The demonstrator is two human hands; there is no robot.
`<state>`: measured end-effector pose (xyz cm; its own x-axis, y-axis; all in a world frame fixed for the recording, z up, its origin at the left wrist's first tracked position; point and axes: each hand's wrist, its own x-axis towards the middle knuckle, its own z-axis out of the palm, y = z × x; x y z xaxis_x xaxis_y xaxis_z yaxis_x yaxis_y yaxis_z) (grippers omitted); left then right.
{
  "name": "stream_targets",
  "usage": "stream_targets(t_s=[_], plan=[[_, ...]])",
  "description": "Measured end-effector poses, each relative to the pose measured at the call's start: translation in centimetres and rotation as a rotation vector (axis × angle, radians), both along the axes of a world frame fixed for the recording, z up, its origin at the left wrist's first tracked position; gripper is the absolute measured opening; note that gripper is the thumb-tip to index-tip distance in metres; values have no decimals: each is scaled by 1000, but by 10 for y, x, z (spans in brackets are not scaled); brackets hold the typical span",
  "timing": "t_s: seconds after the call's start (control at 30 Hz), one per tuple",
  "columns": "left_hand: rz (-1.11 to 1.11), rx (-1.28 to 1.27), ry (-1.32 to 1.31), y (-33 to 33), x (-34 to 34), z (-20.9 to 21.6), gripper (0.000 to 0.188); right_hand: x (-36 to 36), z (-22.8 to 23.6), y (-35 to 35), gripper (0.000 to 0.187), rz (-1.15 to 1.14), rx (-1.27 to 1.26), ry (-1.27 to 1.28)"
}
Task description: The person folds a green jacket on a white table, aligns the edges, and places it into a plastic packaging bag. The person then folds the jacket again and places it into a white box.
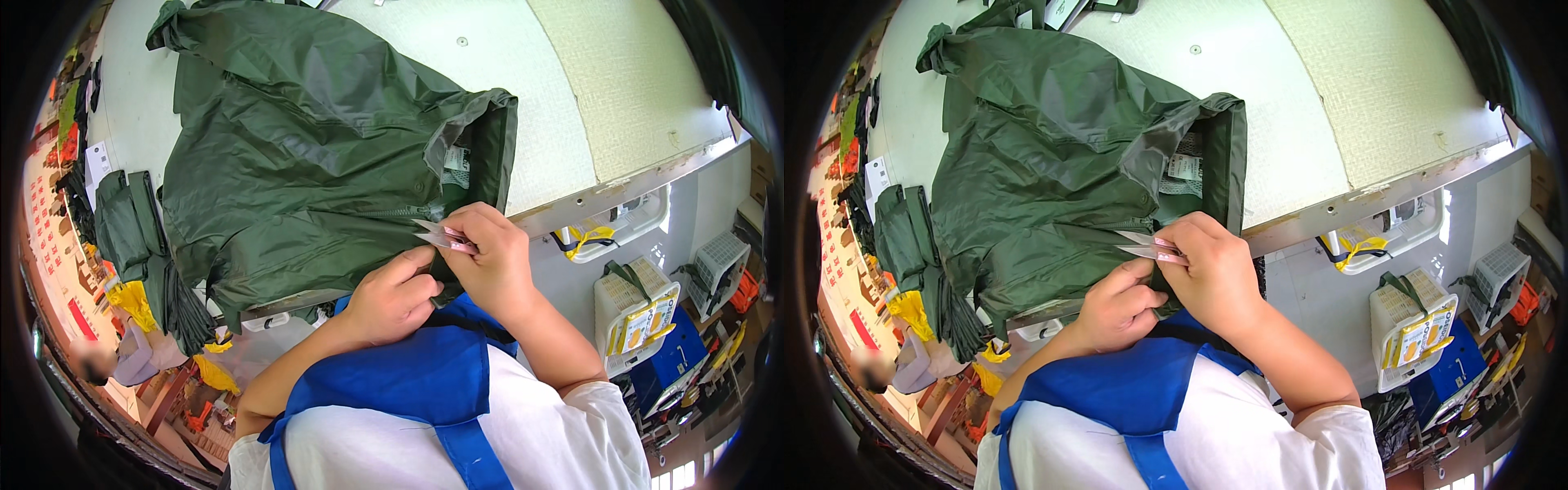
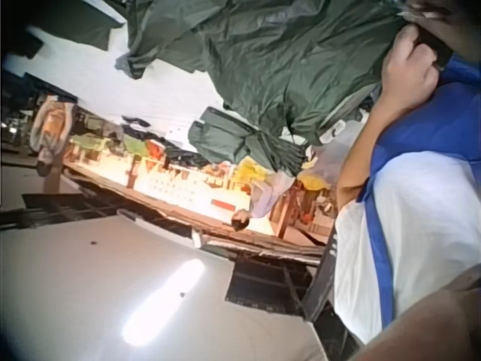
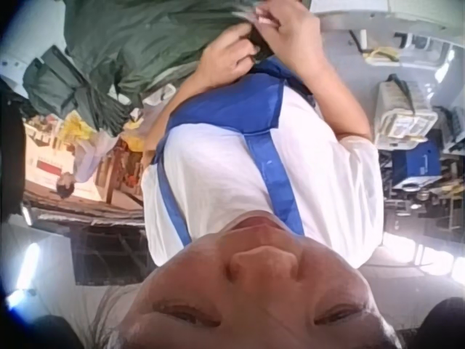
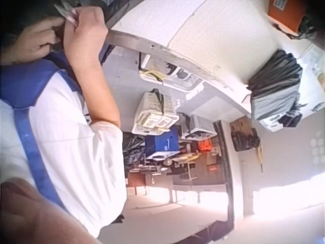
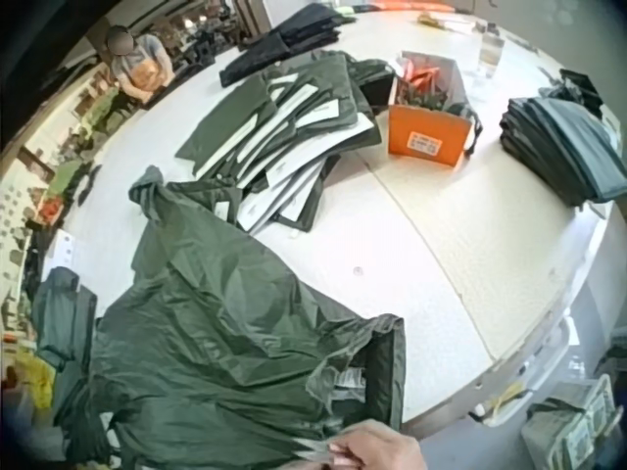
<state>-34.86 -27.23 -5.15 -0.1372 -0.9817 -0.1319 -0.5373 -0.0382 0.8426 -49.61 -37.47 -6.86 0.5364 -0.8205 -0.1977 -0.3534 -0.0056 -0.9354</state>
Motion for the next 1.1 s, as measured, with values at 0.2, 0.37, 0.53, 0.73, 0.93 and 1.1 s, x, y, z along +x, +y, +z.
stream_targets(t_s=[0.2,0.37,0.53,0.73,0.93,1.1], plan=[[117,25,187,-4,1,0,19,-9,-5,-5,11,-226,758,-354],[235,197,535,8,8,-8,21,-23,-6,-5,13,-254,552,-287],[508,411,1326,12,5,-6,21,-30,-4,9,18,-176,378,-122],[603,520,1694,14,9,-8,16,-27,-4,22,29,-158,310,-87],[648,526,1758,9,7,-5,14,-22,-4,23,29,-142,251,-113],[636,547,1790,10,9,-7,14,-21,-5,25,28,-160,249,-128]])
